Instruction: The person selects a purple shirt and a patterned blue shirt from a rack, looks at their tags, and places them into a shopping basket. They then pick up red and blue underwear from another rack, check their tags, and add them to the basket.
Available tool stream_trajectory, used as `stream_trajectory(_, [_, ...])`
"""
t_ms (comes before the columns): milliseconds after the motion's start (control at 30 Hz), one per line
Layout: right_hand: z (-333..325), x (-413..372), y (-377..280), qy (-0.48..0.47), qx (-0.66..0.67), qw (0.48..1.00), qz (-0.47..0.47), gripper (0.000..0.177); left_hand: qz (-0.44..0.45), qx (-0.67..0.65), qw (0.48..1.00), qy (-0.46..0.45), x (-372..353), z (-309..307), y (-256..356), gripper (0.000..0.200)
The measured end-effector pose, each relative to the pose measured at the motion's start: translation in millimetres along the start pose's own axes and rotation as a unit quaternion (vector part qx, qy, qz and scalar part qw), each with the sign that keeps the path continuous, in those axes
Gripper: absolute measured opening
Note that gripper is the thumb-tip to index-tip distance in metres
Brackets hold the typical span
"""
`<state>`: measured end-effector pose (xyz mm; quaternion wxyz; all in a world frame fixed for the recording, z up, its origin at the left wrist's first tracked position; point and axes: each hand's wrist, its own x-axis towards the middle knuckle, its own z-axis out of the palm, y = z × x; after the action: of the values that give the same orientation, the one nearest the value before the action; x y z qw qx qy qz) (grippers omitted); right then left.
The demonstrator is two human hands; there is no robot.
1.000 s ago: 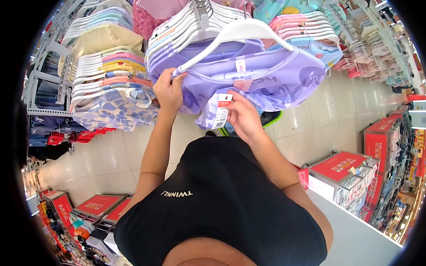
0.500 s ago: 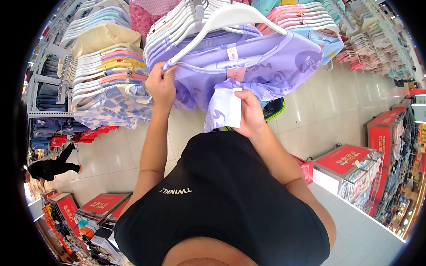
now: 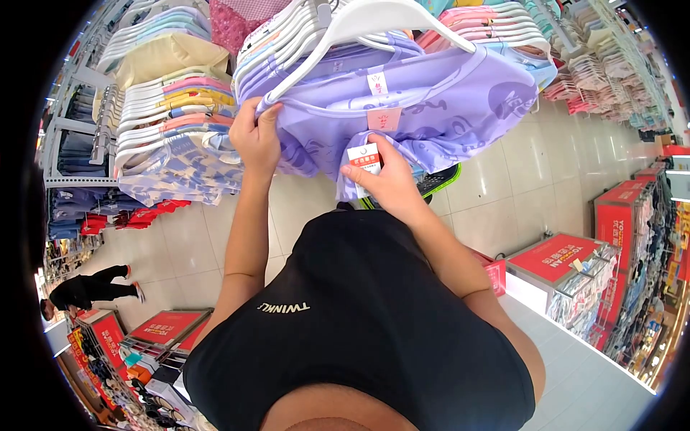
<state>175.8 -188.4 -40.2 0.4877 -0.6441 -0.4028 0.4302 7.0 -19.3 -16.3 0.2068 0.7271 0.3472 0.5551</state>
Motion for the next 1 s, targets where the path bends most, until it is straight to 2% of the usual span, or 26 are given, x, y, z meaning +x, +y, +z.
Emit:
stream_trajectory(33, [-1.0, -2.3, -4.4, 0.030, -0.067, 0.997, -0.022, 0.065, 0.010, 0.005, 1.000, 0.002, 0.9, -0.9, 0.8, 0.020])
stream_trajectory(67, [-6.0, -0.9, 1.2, 0.028, -0.068, 0.997, -0.023, 0.065, 0.010, 0.006, 1.000, 0.004, 1.8, -1.8, 1.1, 0.020])
stream_trajectory(133, [-19.0, 0.1, 9.5, 0.046, -0.191, 0.979, -0.060, 0.062, 0.022, 0.012, 1.000, 0.015, 1.7, -5.8, 2.0, 0.020])
stream_trajectory(167, [-26.9, -6.4, 5.1, 0.067, -0.218, 0.970, -0.088, 0.049, 0.022, 0.014, 1.000, 0.017, 1.3, -8.0, 2.4, 0.020])
stream_trajectory(200, [-33.8, -11.5, -0.8, 0.065, -0.218, 0.970, -0.089, 0.049, 0.009, 0.015, 1.000, 0.017, 0.7, -10.0, 2.7, 0.020])
stream_trajectory(267, [-52.1, -22.4, -9.1, 0.120, -0.146, 0.973, -0.131, 0.033, -0.003, 0.015, 1.000, 0.017, -0.5, -11.3, 4.5, 0.020])
stream_trajectory(333, [-73.5, -35.6, -23.6, 0.196, -0.215, 0.924, -0.247, 0.023, 0.009, 0.022, 0.999, 0.034, 1.1, -10.6, 5.5, 0.020])
stream_trajectory(400, [-89.5, -35.7, -33.1, 0.316, -0.206, 0.858, -0.348, 0.025, 0.011, 0.021, 0.999, 0.033, 5.4, -9.2, 5.0, 0.020])
stream_trajectory(467, [-110.7, -25.3, -59.8, 0.368, -0.288, 0.777, -0.423, 0.035, 0.015, 0.018, 0.999, 0.031, 8.7, -5.1, 6.0, 0.020])
stream_trajectory(600, [-118.2, 0.8, -106.3, 0.362, -0.336, 0.773, -0.397, 0.047, 0.044, 0.020, 0.999, -0.001, 11.4, 4.0, 2.7, 0.020])
stream_trajectory(667, [-123.4, 8.4, -110.1, 0.323, -0.339, 0.816, -0.338, 0.050, 0.051, 0.014, 0.999, -0.011, 7.1, 12.6, 5.8, 0.020])
stream_trajectory(700, [-125.9, 10.4, -109.0, 0.320, -0.343, 0.817, -0.335, 0.050, 0.047, 0.004, 0.999, -0.025, 2.6, 16.6, 9.2, 0.019])
stream_trajectory(767, [-132.5, 14.3, -106.6, 0.230, -0.304, 0.886, -0.263, 0.046, 0.039, -0.006, 0.998, -0.044, -9.4, 26.2, 12.0, 0.018])
stream_trajectory(900, [-155.5, 32.3, -86.9, 0.191, -0.288, 0.915, -0.209, 0.037, -0.027, 0.001, 0.998, -0.058, -42.9, 50.0, 14.3, 0.019])
stream_trajectory(967, [-171.0, 46.3, -74.8, 0.166, -0.300, 0.931, -0.123, 0.029, -0.057, 0.001, 0.996, -0.067, -61.1, 64.4, 15.2, 0.019])
stream_trajectory(1000, [-178.7, 53.3, -65.1, 0.159, -0.300, 0.932, -0.126, 0.029, -0.083, -0.002, 0.993, -0.082, -68.7, 71.1, 16.9, 0.019])
